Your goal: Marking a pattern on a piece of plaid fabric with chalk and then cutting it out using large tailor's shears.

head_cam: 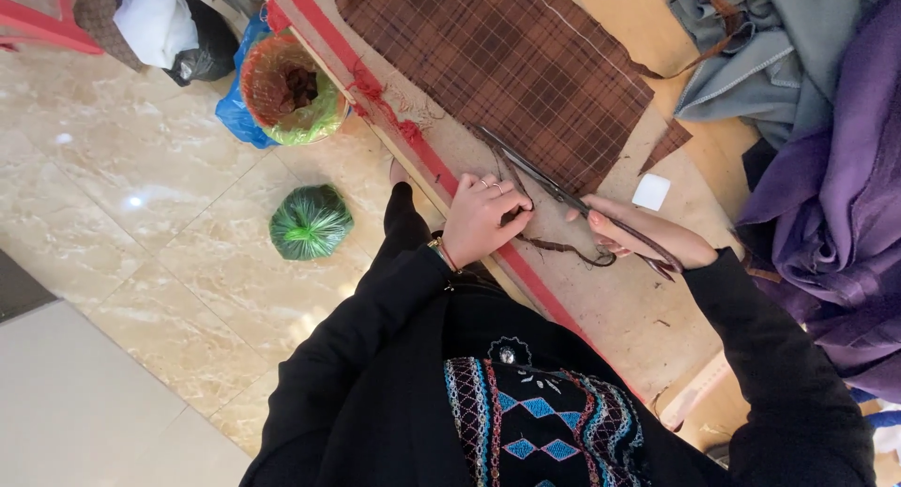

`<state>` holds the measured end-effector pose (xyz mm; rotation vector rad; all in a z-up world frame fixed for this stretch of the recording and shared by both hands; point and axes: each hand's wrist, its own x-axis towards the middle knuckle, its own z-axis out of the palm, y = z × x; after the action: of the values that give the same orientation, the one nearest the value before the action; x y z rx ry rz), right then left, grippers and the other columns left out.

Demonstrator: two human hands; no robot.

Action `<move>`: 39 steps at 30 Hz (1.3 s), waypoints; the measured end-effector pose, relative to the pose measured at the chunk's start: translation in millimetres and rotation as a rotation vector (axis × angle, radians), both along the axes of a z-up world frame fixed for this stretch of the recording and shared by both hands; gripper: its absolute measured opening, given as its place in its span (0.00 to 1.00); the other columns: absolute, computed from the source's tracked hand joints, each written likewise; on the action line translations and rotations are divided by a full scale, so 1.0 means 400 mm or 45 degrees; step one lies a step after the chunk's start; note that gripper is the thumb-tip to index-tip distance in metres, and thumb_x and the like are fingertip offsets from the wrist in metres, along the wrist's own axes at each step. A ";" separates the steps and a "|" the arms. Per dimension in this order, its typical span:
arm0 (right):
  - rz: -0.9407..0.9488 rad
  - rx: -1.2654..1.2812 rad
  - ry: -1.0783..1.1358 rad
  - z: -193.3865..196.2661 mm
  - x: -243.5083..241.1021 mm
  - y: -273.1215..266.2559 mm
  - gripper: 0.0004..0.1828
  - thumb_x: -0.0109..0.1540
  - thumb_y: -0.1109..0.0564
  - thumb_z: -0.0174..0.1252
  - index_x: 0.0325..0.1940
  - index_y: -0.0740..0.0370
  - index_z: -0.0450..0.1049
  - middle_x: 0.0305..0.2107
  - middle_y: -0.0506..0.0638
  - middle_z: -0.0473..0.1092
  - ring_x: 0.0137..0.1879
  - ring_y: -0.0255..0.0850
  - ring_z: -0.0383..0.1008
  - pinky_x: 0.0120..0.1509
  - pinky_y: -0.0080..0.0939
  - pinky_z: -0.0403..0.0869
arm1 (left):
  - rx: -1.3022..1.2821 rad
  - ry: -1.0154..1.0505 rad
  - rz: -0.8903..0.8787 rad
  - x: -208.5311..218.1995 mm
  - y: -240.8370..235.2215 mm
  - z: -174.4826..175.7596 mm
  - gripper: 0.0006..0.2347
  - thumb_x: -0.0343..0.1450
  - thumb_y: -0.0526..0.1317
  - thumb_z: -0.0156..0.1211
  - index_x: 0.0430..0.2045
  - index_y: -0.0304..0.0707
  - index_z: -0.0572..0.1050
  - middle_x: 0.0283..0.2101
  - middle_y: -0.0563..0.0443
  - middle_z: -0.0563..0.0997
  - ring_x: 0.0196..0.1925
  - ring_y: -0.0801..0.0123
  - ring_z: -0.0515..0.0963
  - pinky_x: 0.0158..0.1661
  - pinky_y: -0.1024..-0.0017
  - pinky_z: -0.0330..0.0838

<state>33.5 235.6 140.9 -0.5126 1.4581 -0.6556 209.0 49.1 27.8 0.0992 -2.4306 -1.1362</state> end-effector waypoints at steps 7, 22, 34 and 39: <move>0.020 -0.017 0.040 -0.006 0.001 -0.031 0.31 0.69 0.30 0.39 0.44 0.61 0.67 0.24 0.40 0.53 0.26 0.29 0.56 0.25 0.31 0.62 | -0.012 0.020 0.006 0.002 -0.003 -0.003 0.03 0.67 0.43 0.65 0.28 0.52 0.76 0.25 0.59 0.72 0.33 0.65 0.75 0.43 0.66 0.62; -0.008 -0.093 -0.002 0.056 0.016 -0.150 0.26 0.71 0.33 0.41 0.35 0.57 0.60 0.24 0.37 0.53 0.26 0.26 0.58 0.26 0.29 0.64 | -0.021 0.040 0.004 0.005 -0.007 -0.003 0.03 0.68 0.44 0.64 0.27 0.53 0.76 0.25 0.60 0.71 0.33 0.67 0.74 0.43 0.67 0.61; -0.050 -0.043 0.050 0.074 0.031 -0.195 0.27 0.71 0.33 0.43 0.32 0.56 0.58 0.24 0.34 0.50 0.26 0.25 0.56 0.26 0.26 0.62 | -0.035 0.034 -0.004 0.009 -0.006 -0.003 0.03 0.67 0.44 0.64 0.28 0.54 0.76 0.25 0.61 0.72 0.33 0.68 0.75 0.42 0.67 0.61; -0.031 -0.058 0.058 0.074 0.032 -0.231 0.27 0.72 0.33 0.42 0.33 0.56 0.57 0.25 0.33 0.49 0.27 0.23 0.55 0.26 0.25 0.62 | -0.040 0.039 -0.007 0.008 -0.005 -0.018 0.03 0.67 0.44 0.63 0.28 0.55 0.76 0.25 0.62 0.71 0.33 0.69 0.74 0.43 0.68 0.60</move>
<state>46.2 143.4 170.5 -0.5494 1.4970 -0.7014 212.2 46.9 20.7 0.0647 -2.4217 -1.0939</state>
